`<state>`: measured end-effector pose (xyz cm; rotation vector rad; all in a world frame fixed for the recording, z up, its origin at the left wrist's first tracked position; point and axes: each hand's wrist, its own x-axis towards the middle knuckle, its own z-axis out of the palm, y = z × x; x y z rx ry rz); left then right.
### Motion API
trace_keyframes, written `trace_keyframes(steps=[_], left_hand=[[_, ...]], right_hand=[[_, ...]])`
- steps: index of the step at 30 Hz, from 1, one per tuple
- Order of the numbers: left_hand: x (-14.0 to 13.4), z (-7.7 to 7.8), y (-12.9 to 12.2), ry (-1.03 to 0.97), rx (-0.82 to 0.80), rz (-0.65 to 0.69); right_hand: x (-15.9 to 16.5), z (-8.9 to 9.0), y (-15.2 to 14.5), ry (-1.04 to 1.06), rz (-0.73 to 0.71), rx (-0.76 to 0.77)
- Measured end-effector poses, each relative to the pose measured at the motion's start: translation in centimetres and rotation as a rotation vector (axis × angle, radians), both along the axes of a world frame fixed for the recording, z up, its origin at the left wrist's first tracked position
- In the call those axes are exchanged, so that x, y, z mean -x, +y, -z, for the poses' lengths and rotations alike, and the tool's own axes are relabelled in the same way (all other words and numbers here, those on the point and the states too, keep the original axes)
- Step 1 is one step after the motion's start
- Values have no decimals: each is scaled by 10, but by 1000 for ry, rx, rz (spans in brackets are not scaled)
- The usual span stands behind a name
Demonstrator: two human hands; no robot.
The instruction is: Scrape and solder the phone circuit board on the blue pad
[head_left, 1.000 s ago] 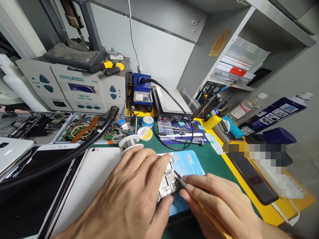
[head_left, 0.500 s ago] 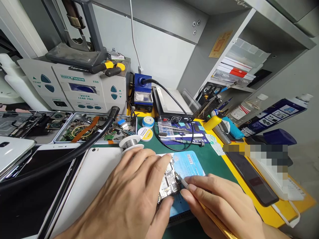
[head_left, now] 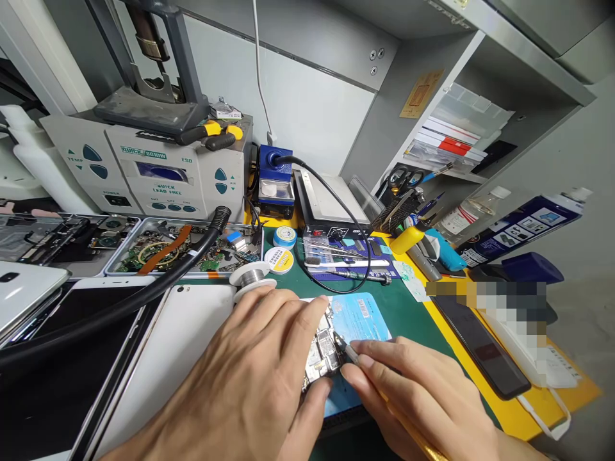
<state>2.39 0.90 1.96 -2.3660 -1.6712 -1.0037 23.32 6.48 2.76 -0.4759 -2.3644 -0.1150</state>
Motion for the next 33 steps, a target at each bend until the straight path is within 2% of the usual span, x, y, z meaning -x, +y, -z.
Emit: trace_keyframes(steps=[7, 12, 16, 20, 25, 29, 33], left_hand=[[3, 1, 7, 23, -39, 6], [4, -1, 3, 32, -44, -11], [1, -1, 0, 52, -64, -13], [-2, -2, 2, 31, -18, -61], [1, 2, 4, 36, -52, -58], [3, 4, 6, 24, -53, -6], [0, 3, 7, 5, -17, -26]], right_hand=[[1, 2, 3, 48, -11, 24], [2, 2, 4, 60, -23, 48], [1, -3, 6, 59, -9, 163], [1, -8, 9, 99, -4, 246], [1, -6, 9, 95, -26, 142], [-2, 1, 8, 60, -30, 99], [-1, 2, 5, 12, -24, 14]])
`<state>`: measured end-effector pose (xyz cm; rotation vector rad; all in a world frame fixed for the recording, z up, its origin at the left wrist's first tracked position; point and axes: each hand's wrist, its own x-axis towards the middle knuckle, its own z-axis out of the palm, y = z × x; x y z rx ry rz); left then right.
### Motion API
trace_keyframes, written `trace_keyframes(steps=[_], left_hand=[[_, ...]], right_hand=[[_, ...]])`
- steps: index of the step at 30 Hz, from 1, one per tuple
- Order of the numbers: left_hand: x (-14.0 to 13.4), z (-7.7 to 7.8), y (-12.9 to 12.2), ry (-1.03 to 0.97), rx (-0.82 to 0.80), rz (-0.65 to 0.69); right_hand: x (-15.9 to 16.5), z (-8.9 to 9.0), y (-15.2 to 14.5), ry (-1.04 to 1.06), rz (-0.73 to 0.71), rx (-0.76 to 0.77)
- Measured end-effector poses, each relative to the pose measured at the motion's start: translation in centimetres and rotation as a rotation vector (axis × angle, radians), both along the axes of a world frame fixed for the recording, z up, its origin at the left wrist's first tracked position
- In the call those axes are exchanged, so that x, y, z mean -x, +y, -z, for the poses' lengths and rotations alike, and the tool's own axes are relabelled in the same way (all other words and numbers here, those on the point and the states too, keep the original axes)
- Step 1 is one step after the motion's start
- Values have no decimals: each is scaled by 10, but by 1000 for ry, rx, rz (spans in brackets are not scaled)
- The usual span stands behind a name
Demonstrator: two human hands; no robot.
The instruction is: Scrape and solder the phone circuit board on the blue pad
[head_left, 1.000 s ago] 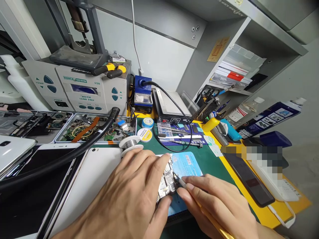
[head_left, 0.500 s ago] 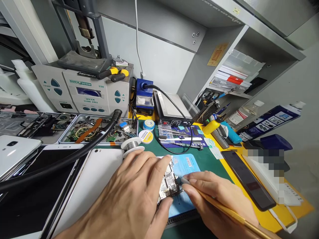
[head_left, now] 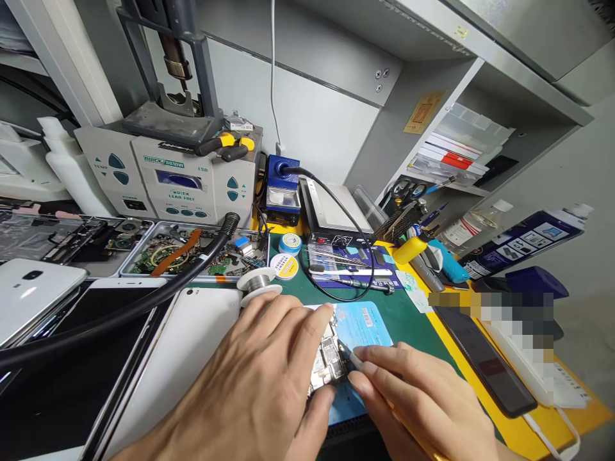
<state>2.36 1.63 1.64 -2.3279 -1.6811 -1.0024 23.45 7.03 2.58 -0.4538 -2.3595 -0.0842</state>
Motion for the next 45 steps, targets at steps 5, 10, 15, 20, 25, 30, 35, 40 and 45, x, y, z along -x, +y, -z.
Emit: trace_keyframes(steps=[5, 10, 15, 20, 25, 30, 35, 40, 45], left_hand=[[-1, 1, -4, -8, -3, 25], [-1, -2, -7, -26, -1, -18], [-4, -2, -6, -8, -7, -48], [-6, -2, -8, 1, -21, -59], [-4, -4, -9, -11, 8, -32], [-2, -3, -10, 3, 4, -17], [-1, -3, -9, -12, 27, -8], [-2, -2, -4, -30, 31, -8], [0, 1, -6, -53, 30, -11]], right_hand=[[5, -3, -1, -11, 16, -55], [2, -1, 1, -13, -7, -18], [-1, 5, 3, 49, -8, 58], [1, 6, 3, 104, -37, 52], [2, 1, 1, 55, -21, -3], [2, -2, 3, 109, -6, 158], [-1, -3, 6, 209, 37, 400], [-7, -9, 6, 200, 21, 680], [-9, -15, 6, 177, 101, 758]])
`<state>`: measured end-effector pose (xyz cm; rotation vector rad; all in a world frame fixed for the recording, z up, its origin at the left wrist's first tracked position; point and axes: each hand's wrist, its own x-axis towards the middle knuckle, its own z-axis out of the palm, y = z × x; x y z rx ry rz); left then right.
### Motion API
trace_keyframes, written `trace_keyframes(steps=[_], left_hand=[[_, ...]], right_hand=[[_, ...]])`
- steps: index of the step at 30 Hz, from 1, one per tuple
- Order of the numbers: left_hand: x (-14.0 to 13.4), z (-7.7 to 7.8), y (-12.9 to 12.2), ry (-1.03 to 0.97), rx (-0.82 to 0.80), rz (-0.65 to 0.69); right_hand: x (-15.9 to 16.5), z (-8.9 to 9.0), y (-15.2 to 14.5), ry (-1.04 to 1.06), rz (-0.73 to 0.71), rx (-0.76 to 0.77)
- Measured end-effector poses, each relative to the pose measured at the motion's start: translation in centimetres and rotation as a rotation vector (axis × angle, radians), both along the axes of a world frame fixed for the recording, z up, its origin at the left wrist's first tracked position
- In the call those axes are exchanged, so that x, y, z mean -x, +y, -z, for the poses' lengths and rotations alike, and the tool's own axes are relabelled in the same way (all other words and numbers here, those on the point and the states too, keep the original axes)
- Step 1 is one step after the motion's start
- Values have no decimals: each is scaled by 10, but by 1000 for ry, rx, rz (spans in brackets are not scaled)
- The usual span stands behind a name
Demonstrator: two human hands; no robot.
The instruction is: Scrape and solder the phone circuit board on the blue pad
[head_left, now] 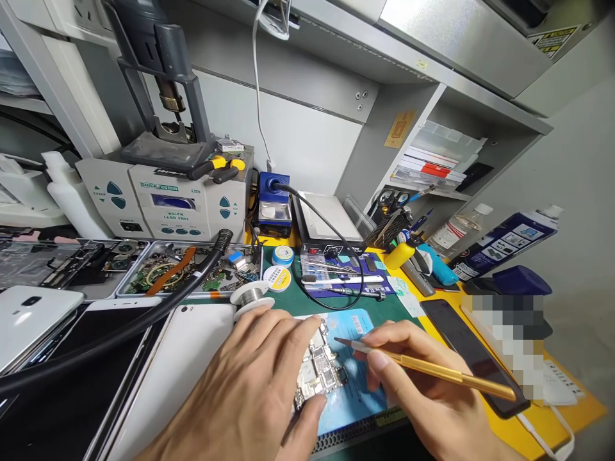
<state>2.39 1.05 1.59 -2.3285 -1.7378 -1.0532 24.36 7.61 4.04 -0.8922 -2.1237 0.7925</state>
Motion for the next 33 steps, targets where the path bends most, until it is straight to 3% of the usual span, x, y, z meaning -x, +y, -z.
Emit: trace_keyframes(steps=[7, 12, 26, 33], left_hand=[[0, -3, 0, 12, -60, 8], [-2, -8, 5, 32, -99, 1], [0, -1, -2, 25, -29, -1], [0, -2, -1, 36, -21, -3]], right_hand=[[6, -3, 0, -14, -144, -233], [8, -3, 2, -12, -222, -304], [4, 4, -10, -193, -126, -567], [3, 11, -4, -127, -161, -605]])
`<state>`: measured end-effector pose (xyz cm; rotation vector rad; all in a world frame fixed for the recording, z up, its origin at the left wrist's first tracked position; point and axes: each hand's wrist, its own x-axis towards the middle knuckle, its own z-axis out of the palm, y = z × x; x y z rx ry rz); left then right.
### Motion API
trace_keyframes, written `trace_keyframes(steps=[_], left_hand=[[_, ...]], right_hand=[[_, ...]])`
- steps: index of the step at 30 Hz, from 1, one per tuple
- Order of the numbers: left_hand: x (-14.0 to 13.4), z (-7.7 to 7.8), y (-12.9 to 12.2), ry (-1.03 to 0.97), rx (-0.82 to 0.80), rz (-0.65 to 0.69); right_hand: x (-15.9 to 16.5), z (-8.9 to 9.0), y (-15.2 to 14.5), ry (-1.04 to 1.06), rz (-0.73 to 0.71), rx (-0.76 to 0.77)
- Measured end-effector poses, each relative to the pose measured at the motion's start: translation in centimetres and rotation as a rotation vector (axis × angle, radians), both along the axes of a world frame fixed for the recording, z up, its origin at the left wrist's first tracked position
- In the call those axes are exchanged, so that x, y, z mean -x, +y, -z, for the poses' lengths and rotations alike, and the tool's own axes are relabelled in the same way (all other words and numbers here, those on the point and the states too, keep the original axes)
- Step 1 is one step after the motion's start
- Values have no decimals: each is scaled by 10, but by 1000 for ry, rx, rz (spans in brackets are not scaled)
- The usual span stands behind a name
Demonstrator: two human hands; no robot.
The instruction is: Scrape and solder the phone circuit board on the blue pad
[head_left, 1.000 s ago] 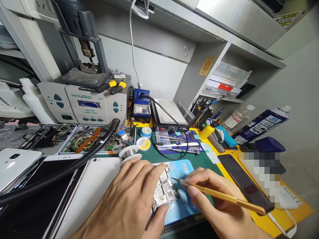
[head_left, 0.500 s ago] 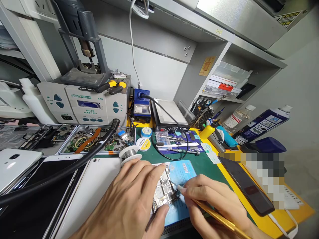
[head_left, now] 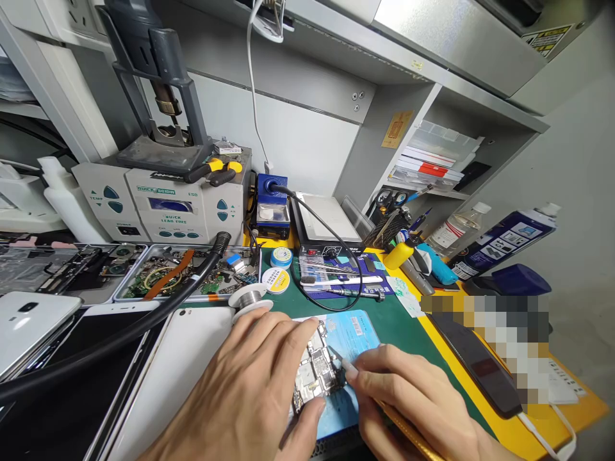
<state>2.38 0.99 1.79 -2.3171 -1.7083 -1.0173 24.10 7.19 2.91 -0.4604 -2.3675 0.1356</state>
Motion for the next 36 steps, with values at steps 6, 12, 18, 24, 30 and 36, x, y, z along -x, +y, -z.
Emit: trace_keyframes(steps=[6, 12, 18, 24, 30, 36], left_hand=[[0, 2, 0, -27, 10, -4], [1, 2, 0, -62, 45, -15], [6, 6, -2, -9, 21, -5], [7, 4, -1, 42, 9, 5], [10, 3, -2, 55, 22, 27], [12, 2, -2, 69, 27, 38]], right_hand=[[0, -10, 4, 96, 2, 266], [0, -14, 12, 241, 208, 801], [0, -10, 18, 295, 268, 1202], [-2, -12, 26, 340, 229, 1237], [-3, -14, 29, 311, 168, 1246], [3, -16, 18, 277, 133, 1243]])
